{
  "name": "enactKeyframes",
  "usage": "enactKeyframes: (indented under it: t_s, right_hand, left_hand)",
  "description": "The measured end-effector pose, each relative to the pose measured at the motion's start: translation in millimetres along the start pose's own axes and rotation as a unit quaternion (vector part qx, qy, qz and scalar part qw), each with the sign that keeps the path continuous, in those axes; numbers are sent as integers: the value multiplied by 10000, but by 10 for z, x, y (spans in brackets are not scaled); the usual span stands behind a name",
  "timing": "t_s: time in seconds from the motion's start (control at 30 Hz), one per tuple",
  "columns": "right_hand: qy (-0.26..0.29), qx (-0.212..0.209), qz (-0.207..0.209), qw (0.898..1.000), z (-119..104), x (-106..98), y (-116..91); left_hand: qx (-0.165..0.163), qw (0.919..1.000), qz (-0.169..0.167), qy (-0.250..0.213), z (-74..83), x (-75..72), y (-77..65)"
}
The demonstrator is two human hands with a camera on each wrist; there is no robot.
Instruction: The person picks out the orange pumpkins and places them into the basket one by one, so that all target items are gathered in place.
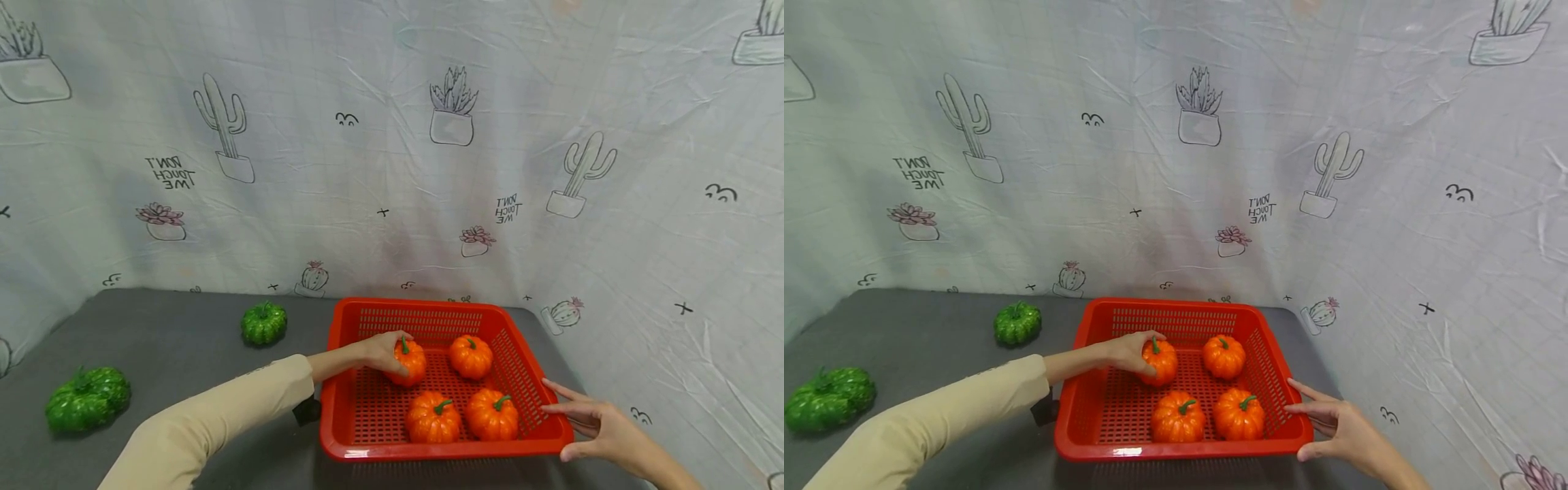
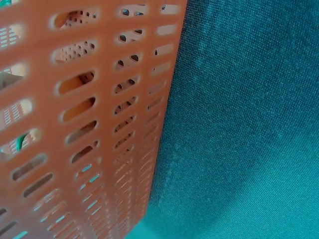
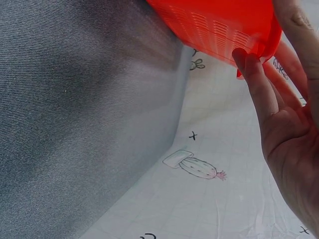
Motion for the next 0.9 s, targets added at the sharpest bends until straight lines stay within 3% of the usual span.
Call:
enactKeyframes:
  t_s: [0.23,0.43,0.67,0.9]
  right_hand:
    - [-151,165,104,9997,8,-30,3]
    - [-378,327,189,9986,3,-53,-13]
    - [-542,541,317,9966,9,-65,-29]
    - [-816,359,393,9952,-37,-50,-9]
  left_hand:
    - [391,9989,242,35,68,-47,-21]
    - [799,9956,336,351,136,-62,-27]
    - [560,9981,223,142,107,-59,-10]
    - [484,9987,64,-150,73,-45,10]
Point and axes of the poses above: each hand's wrist, its own y-axis towards the middle knuckle, its own x-axis out of the palm, z = x × y, the point moved 9 cm from there along y, towards the middle knuckle, and after that the axes turned 12 degrees about -z, right-handed, at the moved point
